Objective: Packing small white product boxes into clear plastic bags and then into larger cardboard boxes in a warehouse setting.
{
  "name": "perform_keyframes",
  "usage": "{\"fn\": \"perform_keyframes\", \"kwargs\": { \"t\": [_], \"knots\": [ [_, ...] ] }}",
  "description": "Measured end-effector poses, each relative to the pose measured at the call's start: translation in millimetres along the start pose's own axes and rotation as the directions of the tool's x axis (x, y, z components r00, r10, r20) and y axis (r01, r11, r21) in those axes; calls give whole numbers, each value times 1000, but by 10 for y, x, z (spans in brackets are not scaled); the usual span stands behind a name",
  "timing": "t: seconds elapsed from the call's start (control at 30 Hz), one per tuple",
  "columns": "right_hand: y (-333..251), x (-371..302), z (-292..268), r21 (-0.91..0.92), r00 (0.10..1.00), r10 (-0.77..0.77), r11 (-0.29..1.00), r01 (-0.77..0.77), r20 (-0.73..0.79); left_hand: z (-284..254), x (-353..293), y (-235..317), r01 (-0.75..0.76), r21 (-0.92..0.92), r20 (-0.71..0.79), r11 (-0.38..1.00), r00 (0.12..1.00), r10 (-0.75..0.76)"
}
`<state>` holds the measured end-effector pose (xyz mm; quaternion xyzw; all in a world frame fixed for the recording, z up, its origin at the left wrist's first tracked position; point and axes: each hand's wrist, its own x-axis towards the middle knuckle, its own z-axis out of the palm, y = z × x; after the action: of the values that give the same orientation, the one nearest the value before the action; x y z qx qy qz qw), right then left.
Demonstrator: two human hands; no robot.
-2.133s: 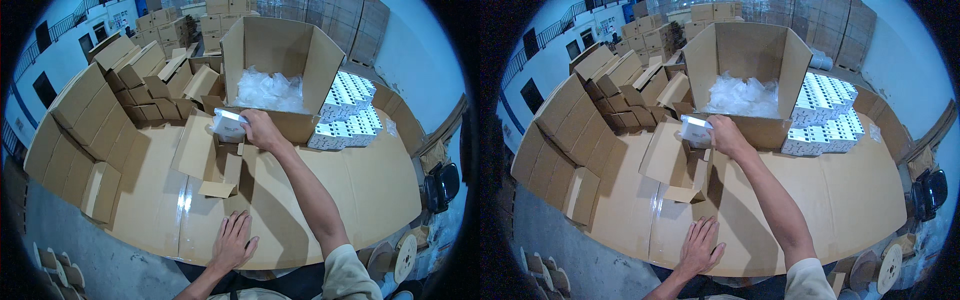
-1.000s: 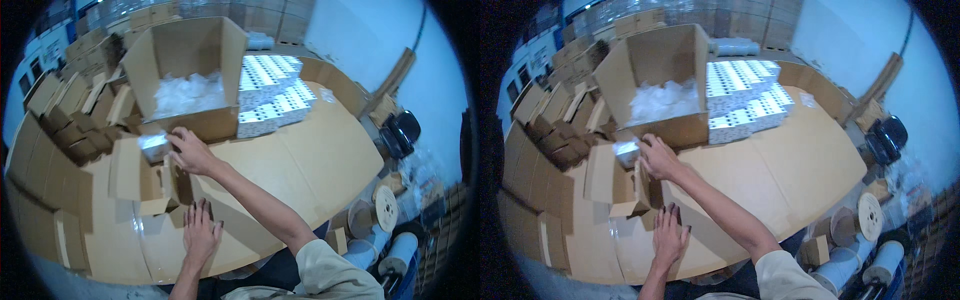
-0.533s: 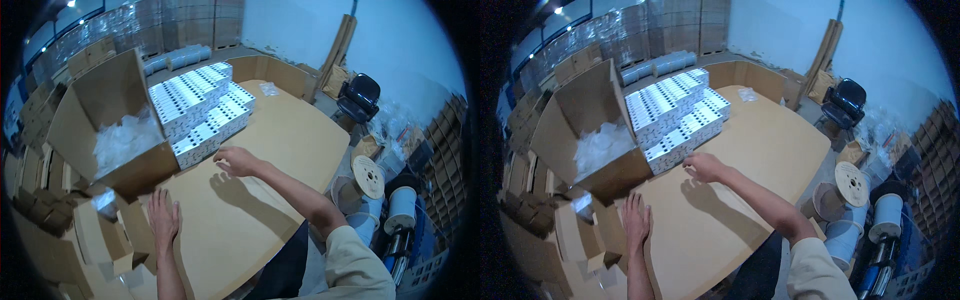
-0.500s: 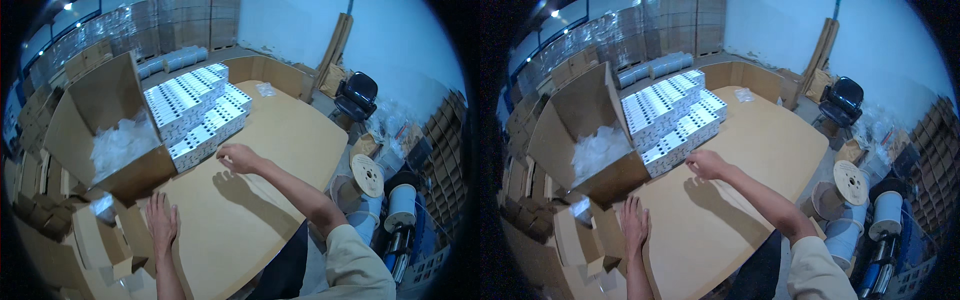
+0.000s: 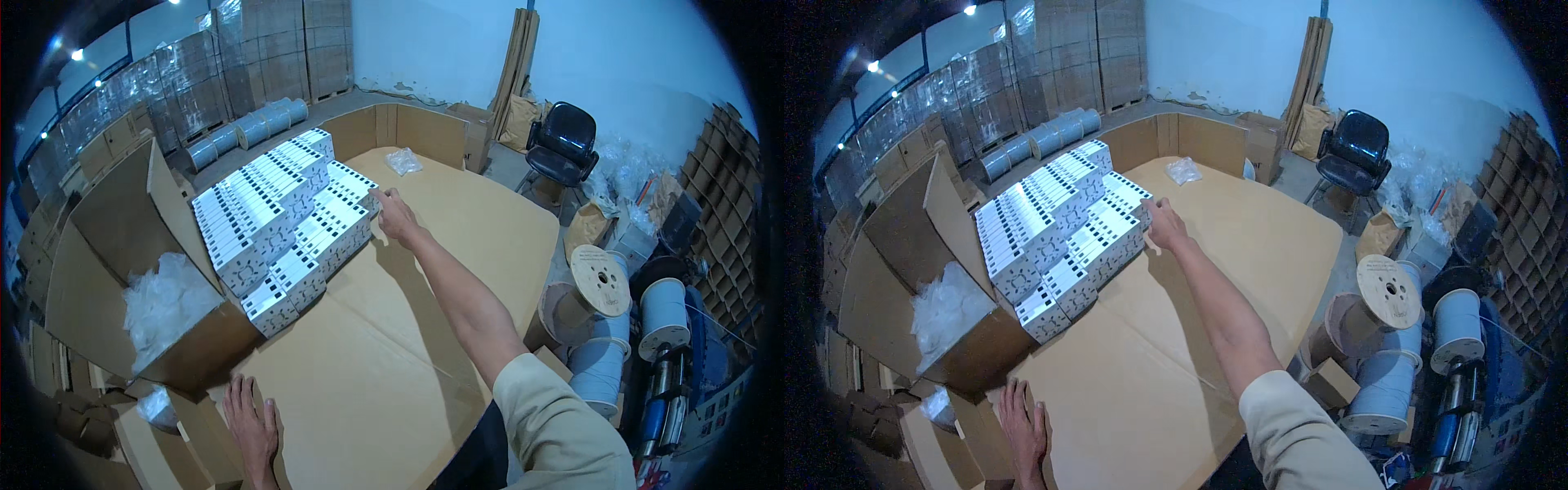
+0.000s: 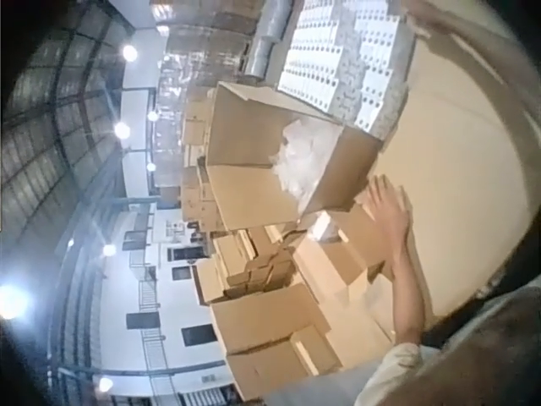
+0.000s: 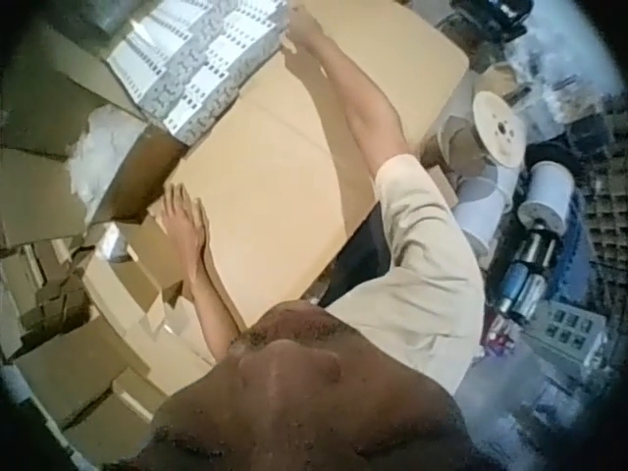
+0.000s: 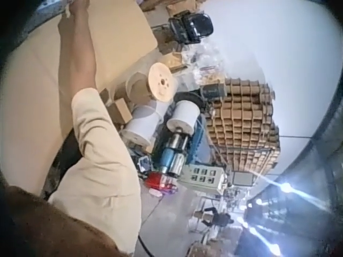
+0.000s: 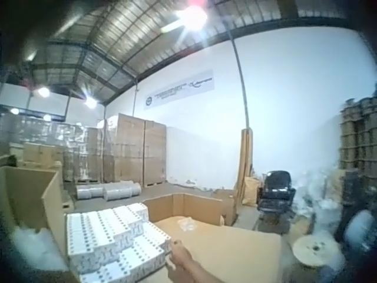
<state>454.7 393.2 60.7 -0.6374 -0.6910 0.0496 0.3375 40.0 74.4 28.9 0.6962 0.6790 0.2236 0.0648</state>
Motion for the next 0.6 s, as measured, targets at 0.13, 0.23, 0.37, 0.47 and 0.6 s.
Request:
{"fn": "perform_keyframes", "kwargs": {
  "t": [0.13,0.23,0.37,0.47,0.6],
  "knots": [
    [31,147,51,-45,993,109,993,-107,42,25,29,-41,-17,-15,12,1000,1000,18],
    [65,184,158,-98,997,78,992,-79,-8,35,19,-47,-2,-13,10,1000,1000,2],
    [171,251,251,-49,997,48,997,-51,-65,49,20,-117,-24,-1,-4,1000,1000,24],
    [457,286,313,42,982,-59,997,68,-178,80,65,-100,-30,-11,11,999,999,30],
    [455,183,270,51,989,-50,997,57,-136,48,24,-59,-16,-11,2,1000,1000,16]
  ]
}}
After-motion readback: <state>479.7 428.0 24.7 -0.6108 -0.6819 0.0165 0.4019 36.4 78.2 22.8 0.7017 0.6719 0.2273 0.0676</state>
